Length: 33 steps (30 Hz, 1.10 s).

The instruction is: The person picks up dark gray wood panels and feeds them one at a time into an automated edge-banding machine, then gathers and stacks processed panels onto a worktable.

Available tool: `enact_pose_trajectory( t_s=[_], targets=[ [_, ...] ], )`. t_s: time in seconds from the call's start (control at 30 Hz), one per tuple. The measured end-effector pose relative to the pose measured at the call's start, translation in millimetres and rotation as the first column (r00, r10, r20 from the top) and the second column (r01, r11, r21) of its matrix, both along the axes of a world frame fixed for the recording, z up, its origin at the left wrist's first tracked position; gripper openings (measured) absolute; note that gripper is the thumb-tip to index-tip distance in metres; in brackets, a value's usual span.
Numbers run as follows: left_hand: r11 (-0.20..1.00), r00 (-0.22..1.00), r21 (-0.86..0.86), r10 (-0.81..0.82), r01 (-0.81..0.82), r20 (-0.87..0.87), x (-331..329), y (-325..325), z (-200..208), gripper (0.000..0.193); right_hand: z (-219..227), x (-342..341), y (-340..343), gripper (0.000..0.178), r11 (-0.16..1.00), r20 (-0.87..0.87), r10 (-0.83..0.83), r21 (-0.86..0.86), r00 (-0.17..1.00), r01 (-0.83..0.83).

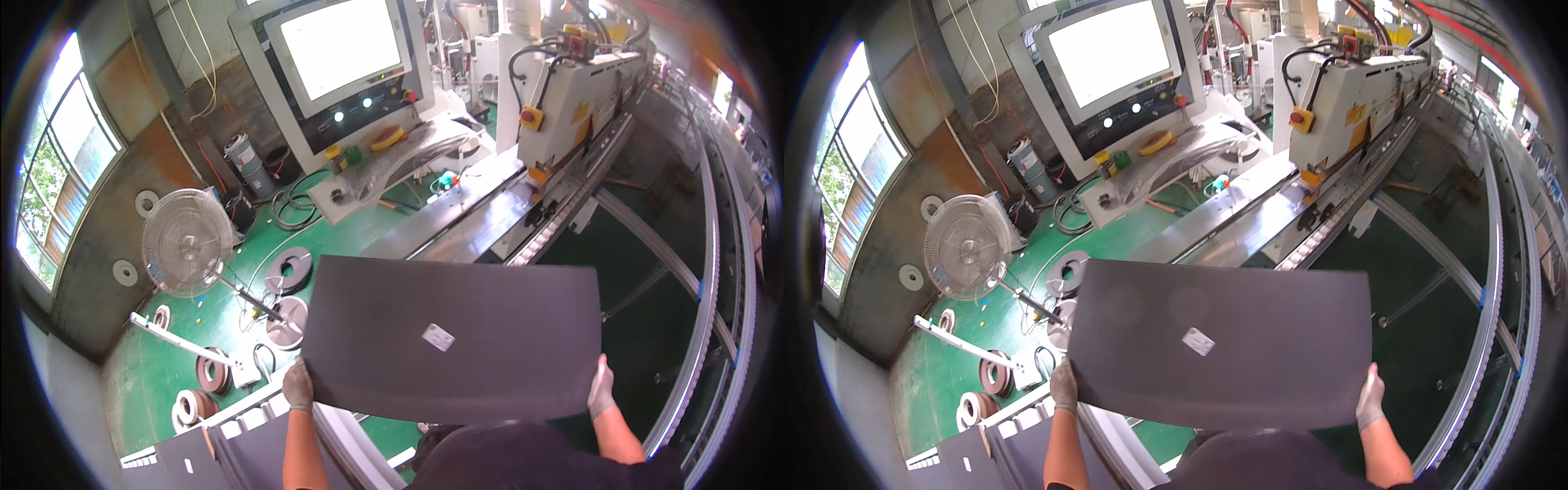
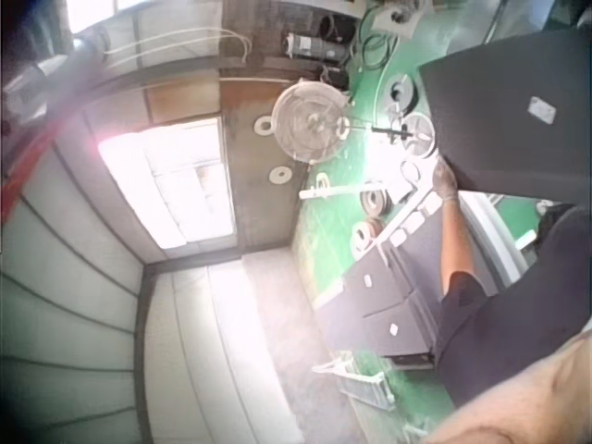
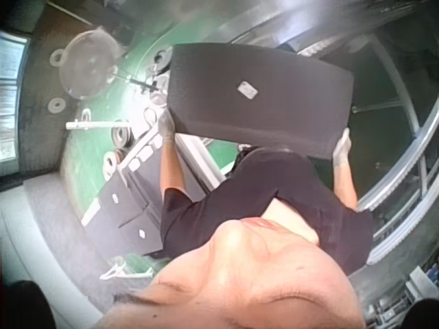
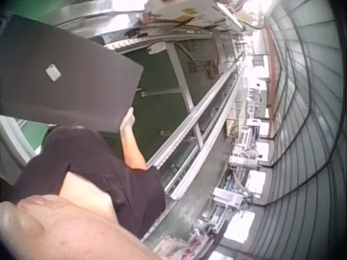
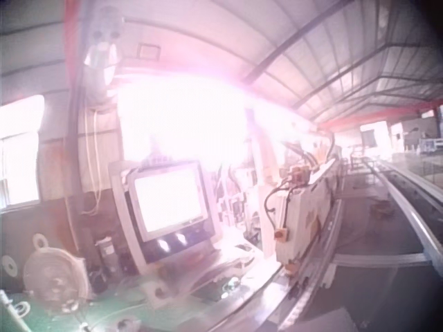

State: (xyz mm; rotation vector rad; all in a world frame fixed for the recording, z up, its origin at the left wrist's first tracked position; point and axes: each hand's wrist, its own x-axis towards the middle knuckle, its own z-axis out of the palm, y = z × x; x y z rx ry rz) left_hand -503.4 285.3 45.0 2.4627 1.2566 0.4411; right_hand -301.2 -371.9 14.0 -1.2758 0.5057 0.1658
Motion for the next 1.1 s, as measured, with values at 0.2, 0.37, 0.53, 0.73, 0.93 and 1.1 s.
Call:
enact_pose_trajectory(
  t_s=[0.2, 0.37, 0.53, 0.73, 0.93, 1.1],
  targets=[
    [0.957, 0.960, -0.081, -0.279, 0.277, -0.009, 151.3, -48.9, 16.8, 0.063, -81.9, -115.4, -108.4, 0.065, 0.925, -0.105, -0.374, 0.023, 0.921, 0.378],
    [0.882, 0.879, -0.022, -0.471, 0.471, -0.069, 244.7, -70.9, 20.4, 0.061, -97.6, -193.0, -84.3, 0.063, 0.822, -0.176, -0.555, 0.037, 0.813, 0.569],
    [0.839, 0.831, 0.005, -0.538, 0.544, -0.141, 281.1, -80.0, 11.1, 0.060, -113.8, -237.2, -63.4, 0.063, 0.734, -0.225, -0.675, -0.108, 0.702, 0.671],
    [0.732, 0.741, 0.130, -0.644, 0.669, -0.191, 269.7, -97.9, 20.4, 0.051, -76.3, -234.9, -47.7, 0.064, 0.747, -0.231, -0.663, -0.246, 0.712, 0.617],
    [0.570, 0.593, 0.232, -0.805, 0.788, -0.037, 228.9, -97.5, -14.3, 0.065, -49.7, -232.0, -73.3, 0.067, 0.797, -0.194, -0.603, -0.179, 0.774, 0.577],
    [0.559, 0.591, 0.268, -0.805, 0.784, -0.048, 233.8, -80.7, -14.7, 0.062, -44.9, -237.5, -83.8, 0.077, 0.866, -0.285, -0.500, -0.185, 0.818, 0.465]
  ],
)
